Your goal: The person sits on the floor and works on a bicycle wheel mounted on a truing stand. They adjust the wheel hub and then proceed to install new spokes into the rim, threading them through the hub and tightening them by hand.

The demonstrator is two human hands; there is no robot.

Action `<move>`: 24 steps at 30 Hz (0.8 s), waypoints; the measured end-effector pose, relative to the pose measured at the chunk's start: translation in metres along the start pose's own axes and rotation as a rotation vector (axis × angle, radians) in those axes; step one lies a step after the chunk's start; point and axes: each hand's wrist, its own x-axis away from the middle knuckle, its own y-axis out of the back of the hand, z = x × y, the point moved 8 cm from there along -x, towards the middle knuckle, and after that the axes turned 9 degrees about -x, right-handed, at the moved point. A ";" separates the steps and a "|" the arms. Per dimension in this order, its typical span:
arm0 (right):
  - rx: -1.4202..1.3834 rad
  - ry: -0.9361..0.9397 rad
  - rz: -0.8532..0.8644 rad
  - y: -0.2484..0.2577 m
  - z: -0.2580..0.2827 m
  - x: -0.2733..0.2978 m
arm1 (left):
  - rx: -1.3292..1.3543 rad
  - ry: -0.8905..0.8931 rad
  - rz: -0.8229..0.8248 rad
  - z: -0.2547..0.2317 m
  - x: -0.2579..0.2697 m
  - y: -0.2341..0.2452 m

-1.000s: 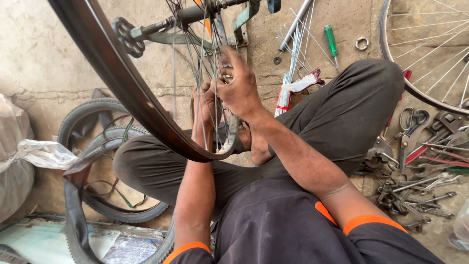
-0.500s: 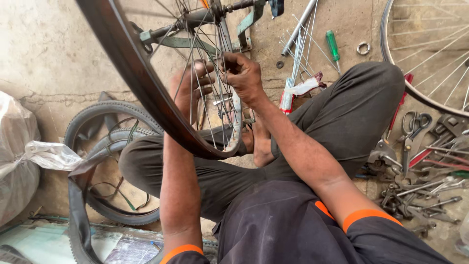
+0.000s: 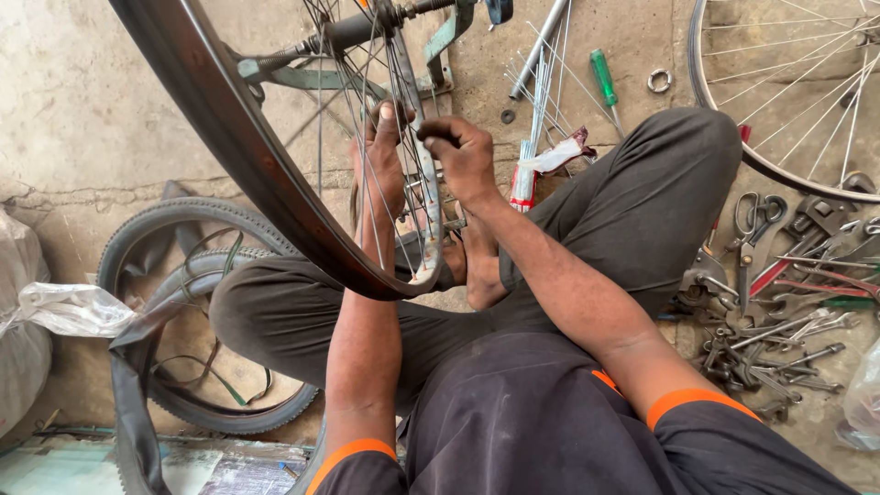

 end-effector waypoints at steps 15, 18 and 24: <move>0.525 0.326 0.094 -0.035 0.049 0.037 | 0.075 0.058 0.281 0.000 -0.018 0.014; 0.521 0.236 0.135 -0.029 0.039 0.025 | 0.193 0.108 0.310 0.004 -0.020 0.010; 0.518 0.164 0.109 -0.017 0.038 0.011 | 0.281 0.126 0.289 0.008 -0.019 0.003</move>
